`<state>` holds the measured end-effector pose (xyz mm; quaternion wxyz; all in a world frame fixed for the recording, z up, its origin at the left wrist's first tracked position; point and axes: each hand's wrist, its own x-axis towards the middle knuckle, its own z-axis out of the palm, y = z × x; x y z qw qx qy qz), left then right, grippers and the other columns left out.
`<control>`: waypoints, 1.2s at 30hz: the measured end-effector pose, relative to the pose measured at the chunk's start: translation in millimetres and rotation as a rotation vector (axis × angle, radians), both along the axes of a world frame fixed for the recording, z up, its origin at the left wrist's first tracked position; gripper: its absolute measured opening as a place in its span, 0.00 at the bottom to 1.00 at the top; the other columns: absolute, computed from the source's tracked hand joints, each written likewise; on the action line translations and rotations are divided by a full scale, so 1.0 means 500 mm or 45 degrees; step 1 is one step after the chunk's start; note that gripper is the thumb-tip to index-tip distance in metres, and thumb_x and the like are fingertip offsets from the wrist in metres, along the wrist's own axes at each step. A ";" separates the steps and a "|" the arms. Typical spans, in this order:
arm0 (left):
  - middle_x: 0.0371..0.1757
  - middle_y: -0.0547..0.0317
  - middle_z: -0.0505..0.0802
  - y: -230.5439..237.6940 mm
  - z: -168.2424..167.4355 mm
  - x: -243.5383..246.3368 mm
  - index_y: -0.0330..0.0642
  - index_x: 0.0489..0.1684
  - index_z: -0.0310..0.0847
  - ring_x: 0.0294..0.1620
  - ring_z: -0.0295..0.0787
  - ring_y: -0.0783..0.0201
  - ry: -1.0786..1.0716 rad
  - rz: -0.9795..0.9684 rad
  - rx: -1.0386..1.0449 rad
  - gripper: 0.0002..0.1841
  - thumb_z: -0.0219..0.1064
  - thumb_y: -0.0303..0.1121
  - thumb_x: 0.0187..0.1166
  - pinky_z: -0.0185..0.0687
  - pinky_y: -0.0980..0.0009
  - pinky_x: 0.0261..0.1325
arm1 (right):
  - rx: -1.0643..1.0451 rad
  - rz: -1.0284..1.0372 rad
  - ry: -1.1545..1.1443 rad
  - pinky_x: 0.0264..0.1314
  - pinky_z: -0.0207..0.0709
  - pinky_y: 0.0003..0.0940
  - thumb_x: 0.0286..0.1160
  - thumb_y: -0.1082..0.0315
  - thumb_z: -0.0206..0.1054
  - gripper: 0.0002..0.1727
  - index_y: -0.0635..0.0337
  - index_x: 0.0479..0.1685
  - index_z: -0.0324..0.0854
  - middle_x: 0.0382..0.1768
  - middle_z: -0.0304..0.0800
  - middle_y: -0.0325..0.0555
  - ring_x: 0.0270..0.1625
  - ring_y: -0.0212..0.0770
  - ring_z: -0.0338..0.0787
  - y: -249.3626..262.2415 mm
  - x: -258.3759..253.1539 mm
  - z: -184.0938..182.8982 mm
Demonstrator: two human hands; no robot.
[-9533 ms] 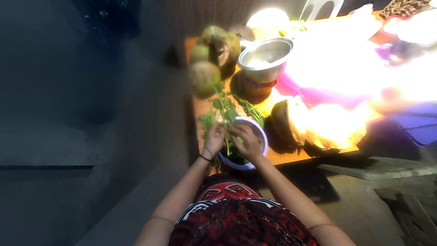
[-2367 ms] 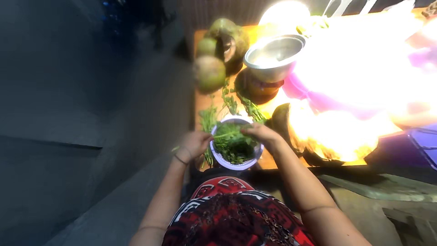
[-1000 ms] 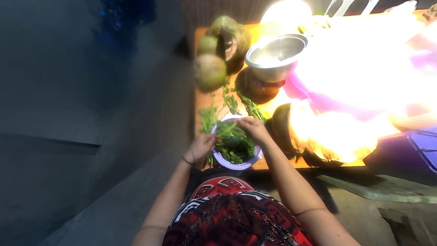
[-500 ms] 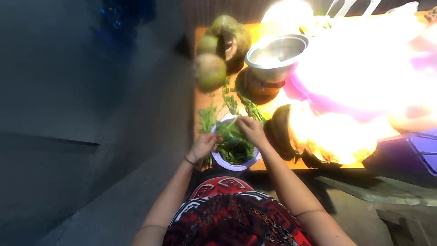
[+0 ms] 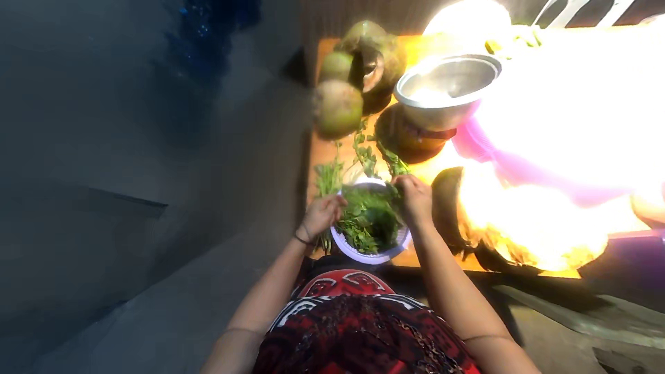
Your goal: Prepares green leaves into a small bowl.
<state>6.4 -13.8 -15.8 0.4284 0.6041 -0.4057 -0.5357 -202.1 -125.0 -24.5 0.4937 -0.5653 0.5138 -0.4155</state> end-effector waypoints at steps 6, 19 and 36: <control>0.55 0.47 0.92 -0.055 -0.111 0.052 0.29 0.71 0.77 0.50 0.90 0.64 0.049 0.380 0.161 0.21 0.46 0.37 0.96 0.85 0.66 0.57 | -0.054 0.619 0.841 0.71 0.78 0.65 0.89 0.61 0.61 0.19 0.64 0.68 0.84 0.63 0.89 0.63 0.65 0.61 0.89 0.020 -0.023 -0.037; 0.84 0.34 0.72 -0.045 -0.225 0.021 0.34 0.79 0.74 0.85 0.67 0.41 -0.489 0.177 0.440 0.24 0.61 0.37 0.89 0.62 0.46 0.86 | 0.063 0.794 1.152 0.71 0.75 0.68 0.84 0.75 0.63 0.18 0.57 0.69 0.86 0.65 0.90 0.61 0.67 0.64 0.88 0.005 -0.043 -0.034; 0.82 0.39 0.75 -0.019 -0.207 0.030 0.42 0.87 0.60 0.77 0.75 0.44 -0.195 0.414 0.456 0.29 0.60 0.41 0.90 0.73 0.45 0.75 | 0.485 0.278 1.447 0.68 0.75 0.73 0.77 0.62 0.71 0.20 0.70 0.60 0.85 0.65 0.86 0.71 0.71 0.71 0.84 -0.201 -0.030 -0.168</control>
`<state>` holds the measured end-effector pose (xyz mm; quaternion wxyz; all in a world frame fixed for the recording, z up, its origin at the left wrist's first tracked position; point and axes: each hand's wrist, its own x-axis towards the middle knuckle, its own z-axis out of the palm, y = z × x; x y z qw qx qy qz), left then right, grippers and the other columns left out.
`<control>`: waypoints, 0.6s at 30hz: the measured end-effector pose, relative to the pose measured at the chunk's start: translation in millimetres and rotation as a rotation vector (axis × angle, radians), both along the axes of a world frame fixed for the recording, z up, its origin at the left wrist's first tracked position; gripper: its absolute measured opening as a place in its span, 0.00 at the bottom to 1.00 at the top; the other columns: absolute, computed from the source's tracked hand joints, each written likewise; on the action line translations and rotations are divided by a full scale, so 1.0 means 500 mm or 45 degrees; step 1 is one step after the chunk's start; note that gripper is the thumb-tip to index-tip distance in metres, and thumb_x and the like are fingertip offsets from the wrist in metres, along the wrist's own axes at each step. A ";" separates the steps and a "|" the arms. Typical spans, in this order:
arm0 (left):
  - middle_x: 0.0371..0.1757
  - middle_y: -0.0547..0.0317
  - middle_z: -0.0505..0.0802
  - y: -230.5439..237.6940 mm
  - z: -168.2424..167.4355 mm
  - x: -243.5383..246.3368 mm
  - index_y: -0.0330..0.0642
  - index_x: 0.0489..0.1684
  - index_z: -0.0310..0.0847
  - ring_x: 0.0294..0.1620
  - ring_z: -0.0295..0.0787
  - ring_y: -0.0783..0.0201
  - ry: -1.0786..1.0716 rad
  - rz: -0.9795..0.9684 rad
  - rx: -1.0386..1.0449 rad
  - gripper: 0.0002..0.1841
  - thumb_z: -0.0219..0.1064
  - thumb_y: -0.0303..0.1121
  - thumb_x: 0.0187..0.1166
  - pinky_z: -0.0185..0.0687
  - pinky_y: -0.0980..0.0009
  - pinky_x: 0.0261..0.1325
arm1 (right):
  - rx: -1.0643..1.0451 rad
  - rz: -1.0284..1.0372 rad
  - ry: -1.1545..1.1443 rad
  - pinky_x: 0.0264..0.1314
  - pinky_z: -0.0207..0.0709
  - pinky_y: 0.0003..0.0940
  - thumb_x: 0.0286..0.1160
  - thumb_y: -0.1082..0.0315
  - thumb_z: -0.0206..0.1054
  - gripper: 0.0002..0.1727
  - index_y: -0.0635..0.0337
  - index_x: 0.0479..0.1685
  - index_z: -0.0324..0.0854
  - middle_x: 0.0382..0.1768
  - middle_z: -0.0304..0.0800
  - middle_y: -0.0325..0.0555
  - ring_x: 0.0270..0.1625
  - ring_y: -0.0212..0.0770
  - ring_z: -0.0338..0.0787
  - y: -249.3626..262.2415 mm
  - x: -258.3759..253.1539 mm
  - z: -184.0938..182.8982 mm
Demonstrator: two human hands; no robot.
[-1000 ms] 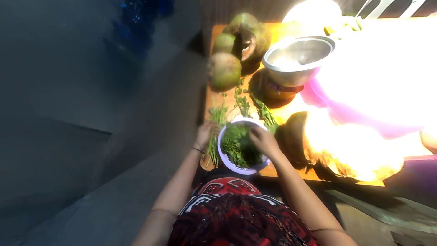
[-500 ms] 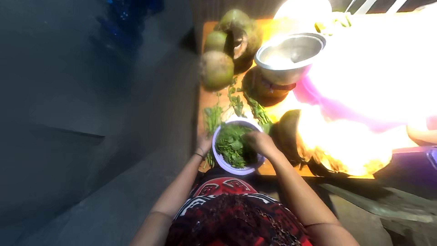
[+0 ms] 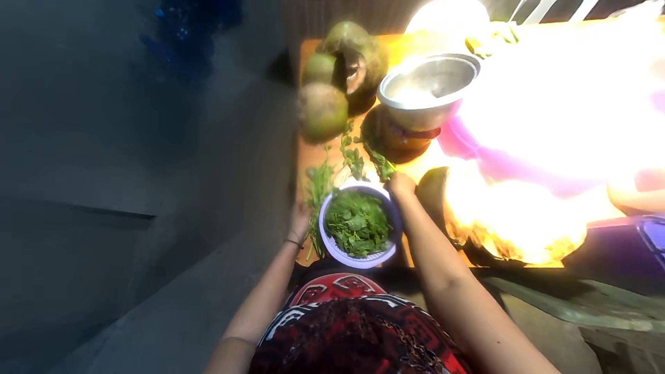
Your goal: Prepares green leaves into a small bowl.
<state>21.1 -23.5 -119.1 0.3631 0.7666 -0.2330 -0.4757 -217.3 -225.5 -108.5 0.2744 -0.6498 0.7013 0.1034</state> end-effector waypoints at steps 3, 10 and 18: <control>0.79 0.37 0.77 0.002 -0.001 0.014 0.41 0.86 0.62 0.74 0.77 0.43 -0.029 0.043 -0.006 0.28 0.60 0.41 0.90 0.74 0.45 0.72 | -0.170 -0.018 -0.106 0.72 0.73 0.71 0.79 0.64 0.70 0.20 0.72 0.62 0.84 0.67 0.83 0.73 0.74 0.73 0.79 0.006 -0.005 -0.005; 0.80 0.37 0.77 -0.004 0.048 0.014 0.39 0.86 0.61 0.75 0.78 0.42 -0.141 0.005 -0.041 0.28 0.61 0.38 0.89 0.74 0.45 0.74 | -0.483 -0.217 -0.516 0.64 0.78 0.67 0.88 0.64 0.60 0.17 0.65 0.66 0.82 0.56 0.91 0.68 0.61 0.67 0.90 0.013 0.010 0.107; 0.67 0.41 0.87 -0.040 0.109 -0.044 0.33 0.68 0.80 0.65 0.85 0.53 -0.120 -0.206 -0.441 0.16 0.60 0.31 0.88 0.79 0.55 0.69 | -0.042 -0.702 -1.720 0.43 0.88 0.31 0.86 0.77 0.58 0.09 0.66 0.59 0.74 0.38 0.94 0.47 0.36 0.35 0.93 0.069 0.007 0.157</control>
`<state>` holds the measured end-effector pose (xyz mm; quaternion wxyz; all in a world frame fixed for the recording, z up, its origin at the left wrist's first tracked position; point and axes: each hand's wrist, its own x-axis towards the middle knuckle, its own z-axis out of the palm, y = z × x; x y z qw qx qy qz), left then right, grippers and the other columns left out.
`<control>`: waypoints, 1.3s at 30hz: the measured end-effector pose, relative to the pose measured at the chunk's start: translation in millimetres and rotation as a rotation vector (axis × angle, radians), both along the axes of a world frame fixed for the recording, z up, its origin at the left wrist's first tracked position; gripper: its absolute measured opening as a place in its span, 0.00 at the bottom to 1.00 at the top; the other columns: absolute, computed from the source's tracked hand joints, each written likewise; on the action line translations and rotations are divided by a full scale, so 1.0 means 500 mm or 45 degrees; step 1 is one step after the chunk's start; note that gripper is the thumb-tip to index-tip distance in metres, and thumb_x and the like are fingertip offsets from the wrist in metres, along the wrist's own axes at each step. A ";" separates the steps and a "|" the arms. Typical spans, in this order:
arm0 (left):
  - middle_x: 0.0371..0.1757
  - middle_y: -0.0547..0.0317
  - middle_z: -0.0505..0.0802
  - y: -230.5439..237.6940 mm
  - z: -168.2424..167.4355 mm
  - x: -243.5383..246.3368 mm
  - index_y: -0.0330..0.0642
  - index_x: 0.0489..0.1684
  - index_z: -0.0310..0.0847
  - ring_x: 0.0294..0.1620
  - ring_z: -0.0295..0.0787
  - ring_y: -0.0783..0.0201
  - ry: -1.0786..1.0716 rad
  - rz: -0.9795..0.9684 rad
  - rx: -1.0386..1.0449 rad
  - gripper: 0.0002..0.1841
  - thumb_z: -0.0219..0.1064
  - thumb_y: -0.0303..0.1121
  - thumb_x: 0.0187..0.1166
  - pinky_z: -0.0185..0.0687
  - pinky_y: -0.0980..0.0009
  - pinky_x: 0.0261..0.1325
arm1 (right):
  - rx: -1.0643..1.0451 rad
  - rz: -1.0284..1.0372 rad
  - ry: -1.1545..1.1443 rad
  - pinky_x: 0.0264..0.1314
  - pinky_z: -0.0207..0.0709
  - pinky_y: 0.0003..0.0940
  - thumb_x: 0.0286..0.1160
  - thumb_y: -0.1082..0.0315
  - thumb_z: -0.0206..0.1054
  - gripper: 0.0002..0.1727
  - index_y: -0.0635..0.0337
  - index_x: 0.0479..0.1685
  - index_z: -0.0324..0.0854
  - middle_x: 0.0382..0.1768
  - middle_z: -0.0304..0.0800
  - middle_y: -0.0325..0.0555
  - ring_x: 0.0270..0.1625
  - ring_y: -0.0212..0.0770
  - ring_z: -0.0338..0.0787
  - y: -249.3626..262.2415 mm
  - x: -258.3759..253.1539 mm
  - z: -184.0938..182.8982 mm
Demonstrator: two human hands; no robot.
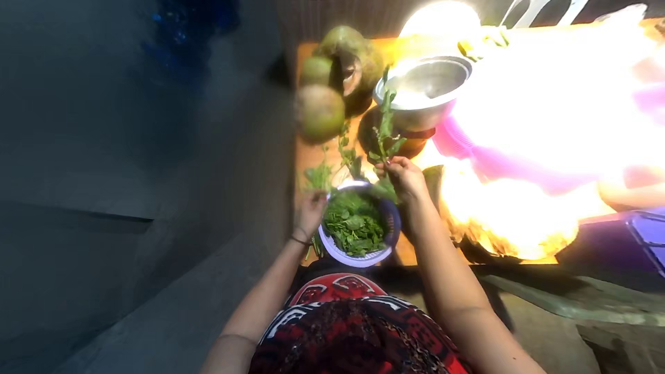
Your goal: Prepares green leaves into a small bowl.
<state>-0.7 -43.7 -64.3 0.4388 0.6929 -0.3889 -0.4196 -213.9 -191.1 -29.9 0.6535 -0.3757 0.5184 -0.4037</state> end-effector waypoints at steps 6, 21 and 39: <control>0.71 0.47 0.86 -0.022 0.059 -0.048 0.34 0.72 0.80 0.71 0.83 0.60 0.258 -0.203 -0.126 0.19 0.54 0.34 0.92 0.77 0.58 0.75 | -0.123 0.335 0.086 0.41 0.82 0.24 0.83 0.78 0.60 0.07 0.66 0.54 0.80 0.36 0.93 0.40 0.35 0.27 0.88 0.097 0.049 0.035; 0.46 0.48 0.92 0.011 0.078 -0.020 0.29 0.55 0.84 0.41 0.91 0.64 0.259 -0.010 -0.094 0.12 0.58 0.29 0.89 0.89 0.64 0.51 | -0.030 0.041 -0.281 0.52 0.86 0.36 0.81 0.71 0.51 0.18 0.59 0.68 0.72 0.55 0.85 0.44 0.49 0.37 0.89 0.168 0.091 -0.001; 0.53 0.52 0.91 0.058 0.079 0.005 0.29 0.62 0.81 0.39 0.87 0.70 0.563 0.014 -0.187 0.12 0.59 0.23 0.86 0.85 0.74 0.43 | -0.992 0.843 0.626 0.70 0.80 0.53 0.82 0.64 0.68 0.13 0.65 0.50 0.91 0.58 0.90 0.57 0.64 0.51 0.89 0.206 0.085 0.007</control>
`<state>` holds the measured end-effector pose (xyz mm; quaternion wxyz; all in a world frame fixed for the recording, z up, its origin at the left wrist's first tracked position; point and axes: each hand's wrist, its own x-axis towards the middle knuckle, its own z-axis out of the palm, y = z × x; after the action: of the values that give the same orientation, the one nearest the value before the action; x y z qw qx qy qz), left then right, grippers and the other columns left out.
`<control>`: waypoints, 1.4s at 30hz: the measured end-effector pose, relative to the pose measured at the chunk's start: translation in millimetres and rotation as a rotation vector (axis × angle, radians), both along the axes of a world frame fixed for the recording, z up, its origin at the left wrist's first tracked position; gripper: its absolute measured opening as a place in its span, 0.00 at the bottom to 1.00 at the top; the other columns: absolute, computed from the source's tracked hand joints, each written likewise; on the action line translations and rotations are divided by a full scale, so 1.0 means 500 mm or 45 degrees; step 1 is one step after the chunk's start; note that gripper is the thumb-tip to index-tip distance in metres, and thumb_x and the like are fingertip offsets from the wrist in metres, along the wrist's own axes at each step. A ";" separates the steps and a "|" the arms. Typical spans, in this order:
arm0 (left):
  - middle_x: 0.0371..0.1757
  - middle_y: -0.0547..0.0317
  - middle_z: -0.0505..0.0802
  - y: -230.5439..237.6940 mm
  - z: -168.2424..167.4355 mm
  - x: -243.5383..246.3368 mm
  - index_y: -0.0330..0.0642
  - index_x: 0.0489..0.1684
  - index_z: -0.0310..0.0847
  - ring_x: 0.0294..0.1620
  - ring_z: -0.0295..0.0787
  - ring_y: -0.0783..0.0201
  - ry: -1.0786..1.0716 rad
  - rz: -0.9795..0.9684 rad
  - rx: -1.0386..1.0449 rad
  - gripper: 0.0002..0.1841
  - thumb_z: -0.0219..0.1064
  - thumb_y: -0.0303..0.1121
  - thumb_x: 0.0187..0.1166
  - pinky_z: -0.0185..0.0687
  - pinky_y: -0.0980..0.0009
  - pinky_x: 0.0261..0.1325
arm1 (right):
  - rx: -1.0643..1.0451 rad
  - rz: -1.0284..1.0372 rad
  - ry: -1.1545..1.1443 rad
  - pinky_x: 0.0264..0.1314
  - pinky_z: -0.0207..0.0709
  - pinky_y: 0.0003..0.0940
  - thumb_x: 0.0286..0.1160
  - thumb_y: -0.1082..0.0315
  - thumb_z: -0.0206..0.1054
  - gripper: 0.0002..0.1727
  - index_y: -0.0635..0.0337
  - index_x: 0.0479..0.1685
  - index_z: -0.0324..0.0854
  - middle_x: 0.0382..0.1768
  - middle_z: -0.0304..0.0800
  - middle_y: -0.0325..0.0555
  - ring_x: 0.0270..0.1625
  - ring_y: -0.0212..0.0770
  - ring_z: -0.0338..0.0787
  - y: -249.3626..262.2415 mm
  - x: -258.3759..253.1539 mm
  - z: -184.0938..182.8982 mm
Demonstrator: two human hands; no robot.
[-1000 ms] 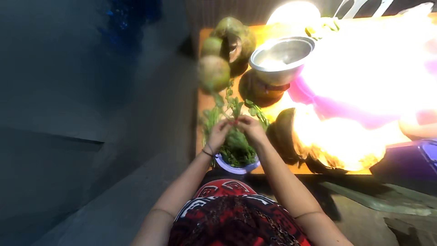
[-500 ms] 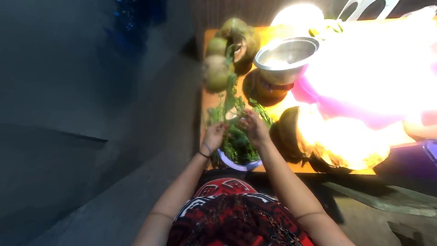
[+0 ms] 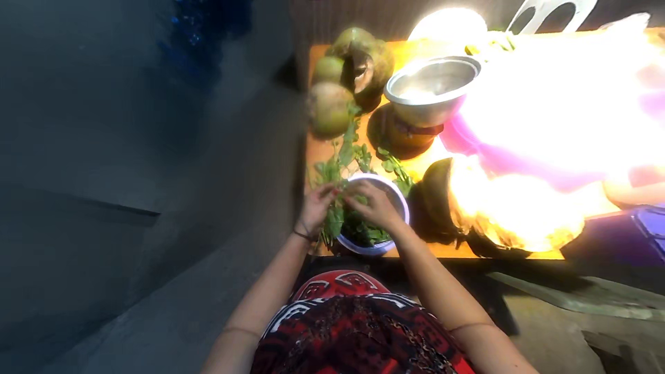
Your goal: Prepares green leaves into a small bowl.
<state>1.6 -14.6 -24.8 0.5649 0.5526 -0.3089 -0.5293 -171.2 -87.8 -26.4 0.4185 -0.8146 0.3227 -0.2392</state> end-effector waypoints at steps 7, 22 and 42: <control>0.43 0.56 0.93 0.009 0.002 -0.005 0.32 0.59 0.81 0.35 0.87 0.71 0.201 -0.065 -0.025 0.11 0.56 0.23 0.87 0.84 0.76 0.40 | -0.070 0.138 0.068 0.71 0.79 0.54 0.88 0.67 0.59 0.16 0.69 0.55 0.90 0.56 0.91 0.61 0.63 0.56 0.89 0.011 0.009 -0.006; 0.40 0.57 0.93 0.015 0.021 -0.024 0.30 0.58 0.83 0.33 0.87 0.72 0.026 -0.146 -0.055 0.11 0.60 0.22 0.85 0.84 0.76 0.36 | 1.394 -0.754 -0.693 0.37 0.86 0.38 0.85 0.66 0.49 0.13 0.55 0.32 0.75 0.27 0.84 0.39 0.32 0.38 0.87 0.027 0.041 -0.008; 0.43 0.51 0.91 0.011 0.034 0.003 0.27 0.63 0.78 0.33 0.90 0.68 -0.090 0.032 0.091 0.13 0.61 0.23 0.86 0.90 0.71 0.40 | 0.478 0.314 0.057 0.62 0.84 0.38 0.88 0.66 0.62 0.14 0.63 0.57 0.90 0.49 0.96 0.46 0.51 0.33 0.92 0.062 -0.024 -0.018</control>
<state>3.1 -9.0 -7.8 0.5400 0.5946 -0.3027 -0.5130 -183.3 -57.1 -35.3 0.5817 -0.7607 0.2687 -0.1038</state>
